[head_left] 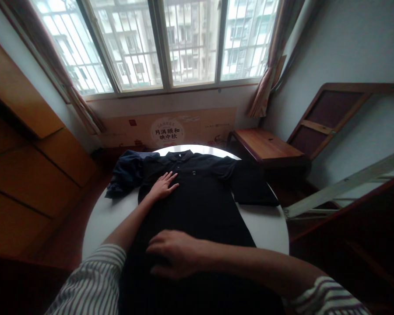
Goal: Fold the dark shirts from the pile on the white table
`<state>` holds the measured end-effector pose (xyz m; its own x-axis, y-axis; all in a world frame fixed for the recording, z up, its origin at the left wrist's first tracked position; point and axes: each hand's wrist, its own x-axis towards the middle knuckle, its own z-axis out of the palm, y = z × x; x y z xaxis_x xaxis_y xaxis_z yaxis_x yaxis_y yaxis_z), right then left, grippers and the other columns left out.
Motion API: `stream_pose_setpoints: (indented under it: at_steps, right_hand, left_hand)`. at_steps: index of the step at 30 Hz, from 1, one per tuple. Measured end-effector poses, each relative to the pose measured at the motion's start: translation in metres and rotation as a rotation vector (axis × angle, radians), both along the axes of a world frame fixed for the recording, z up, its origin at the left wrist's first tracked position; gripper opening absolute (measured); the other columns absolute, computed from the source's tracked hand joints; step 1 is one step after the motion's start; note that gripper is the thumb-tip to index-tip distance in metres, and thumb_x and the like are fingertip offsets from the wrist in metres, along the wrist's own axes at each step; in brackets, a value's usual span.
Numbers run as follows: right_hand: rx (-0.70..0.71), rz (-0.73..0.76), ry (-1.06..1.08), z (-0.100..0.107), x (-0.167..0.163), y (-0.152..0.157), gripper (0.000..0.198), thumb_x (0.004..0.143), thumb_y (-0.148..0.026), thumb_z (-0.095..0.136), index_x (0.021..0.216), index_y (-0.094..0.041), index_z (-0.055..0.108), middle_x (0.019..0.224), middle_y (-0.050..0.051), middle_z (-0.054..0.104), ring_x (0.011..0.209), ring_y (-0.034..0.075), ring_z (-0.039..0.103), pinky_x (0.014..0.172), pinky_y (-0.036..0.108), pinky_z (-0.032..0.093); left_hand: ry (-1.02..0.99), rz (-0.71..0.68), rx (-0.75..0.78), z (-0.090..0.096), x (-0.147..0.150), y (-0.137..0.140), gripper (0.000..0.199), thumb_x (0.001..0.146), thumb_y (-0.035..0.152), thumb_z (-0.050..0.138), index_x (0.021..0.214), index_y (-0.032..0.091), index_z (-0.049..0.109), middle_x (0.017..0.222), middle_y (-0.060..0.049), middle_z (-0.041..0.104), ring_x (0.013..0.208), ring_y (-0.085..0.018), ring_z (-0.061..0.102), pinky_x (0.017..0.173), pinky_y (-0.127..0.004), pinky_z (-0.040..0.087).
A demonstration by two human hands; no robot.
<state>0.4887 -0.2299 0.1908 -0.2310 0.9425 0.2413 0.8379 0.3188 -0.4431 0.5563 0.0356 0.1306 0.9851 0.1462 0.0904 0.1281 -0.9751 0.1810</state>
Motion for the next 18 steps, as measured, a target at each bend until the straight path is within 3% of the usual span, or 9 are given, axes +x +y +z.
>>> stream_pose_setpoints:
  at_steps: [2,4,6,7,9,11,15,18]
  right_hand:
    - [-0.011,-0.448,0.025,0.018,0.058,-0.001,0.033,0.096,-0.04,0.051,0.114,-0.016,0.065,0.114,0.012,0.067,0.105,0.022,0.063,0.093,0.034,0.048]
    - [-0.047,-0.885,-0.05,0.033,0.124,-0.008,0.034,0.098,-0.036,0.049,0.116,-0.013,0.065,0.117,0.017,0.064,0.113,0.026,0.059,0.101,0.038,0.043]
    - [-0.184,-1.31,-0.074,0.043,0.185,-0.019,0.044,0.093,-0.04,0.056,0.124,-0.008,0.06,0.131,0.023,0.056,0.126,0.033,0.05,0.106,0.042,0.038]
    - [-0.227,-1.407,-0.057,0.045,0.211,-0.024,0.055,0.091,-0.041,0.06,0.128,-0.001,0.055,0.135,0.029,0.051,0.129,0.038,0.047,0.105,0.046,0.038]
    - [-0.29,-1.507,-0.008,0.045,0.25,-0.033,0.066,0.089,-0.045,0.062,0.13,0.005,0.052,0.132,0.033,0.052,0.127,0.04,0.049,0.103,0.047,0.041]
    - [-0.329,-1.538,0.057,0.04,0.275,-0.037,0.069,0.087,-0.05,0.063,0.129,0.004,0.053,0.126,0.03,0.058,0.119,0.037,0.057,0.096,0.042,0.047]
    - [-0.334,-1.571,0.164,0.03,0.296,-0.029,0.069,0.08,-0.046,0.071,0.131,-0.003,0.052,0.113,0.022,0.066,0.098,0.028,0.067,0.079,0.035,0.055]
    - [-0.267,-1.56,0.19,0.032,0.301,-0.018,0.07,0.074,-0.033,0.077,0.131,-0.003,0.049,0.11,0.022,0.066,0.095,0.029,0.067,0.078,0.033,0.054]
  left_hand:
    - [-0.017,0.006,-0.001,-0.001,-0.001,-0.001,0.071,0.096,0.066,0.033,0.154,0.027,0.032,0.162,-0.005,0.025,0.149,-0.028,0.021,0.12,-0.043,0.022]
    - [-0.022,0.009,-0.007,-0.002,-0.001,-0.001,0.071,0.095,0.067,0.033,0.154,0.027,0.033,0.162,-0.005,0.026,0.149,-0.028,0.022,0.12,-0.044,0.021]
    - [-0.02,0.008,-0.018,-0.003,0.0,-0.001,0.071,0.094,0.068,0.033,0.153,0.027,0.033,0.161,-0.004,0.026,0.149,-0.028,0.022,0.12,-0.044,0.022]
    - [-0.021,0.008,-0.022,-0.003,0.0,0.0,0.072,0.094,0.068,0.033,0.153,0.028,0.034,0.161,-0.004,0.026,0.149,-0.028,0.022,0.12,-0.044,0.022]
    - [-0.027,0.012,-0.029,-0.002,0.001,-0.001,0.071,0.094,0.068,0.034,0.153,0.028,0.035,0.161,-0.003,0.027,0.149,-0.027,0.022,0.12,-0.043,0.022]
    - [-0.028,0.017,-0.031,0.0,0.001,-0.002,0.071,0.094,0.068,0.034,0.152,0.028,0.036,0.161,-0.003,0.027,0.149,-0.027,0.022,0.12,-0.042,0.022]
    - [-0.027,0.023,-0.022,0.002,0.0,-0.005,0.07,0.094,0.066,0.035,0.152,0.026,0.037,0.161,-0.005,0.028,0.149,-0.027,0.023,0.12,-0.042,0.022]
    - [-0.034,0.019,-0.023,0.002,0.0,-0.005,0.069,0.095,0.065,0.036,0.151,0.026,0.038,0.161,-0.006,0.028,0.148,-0.028,0.024,0.119,-0.043,0.023]
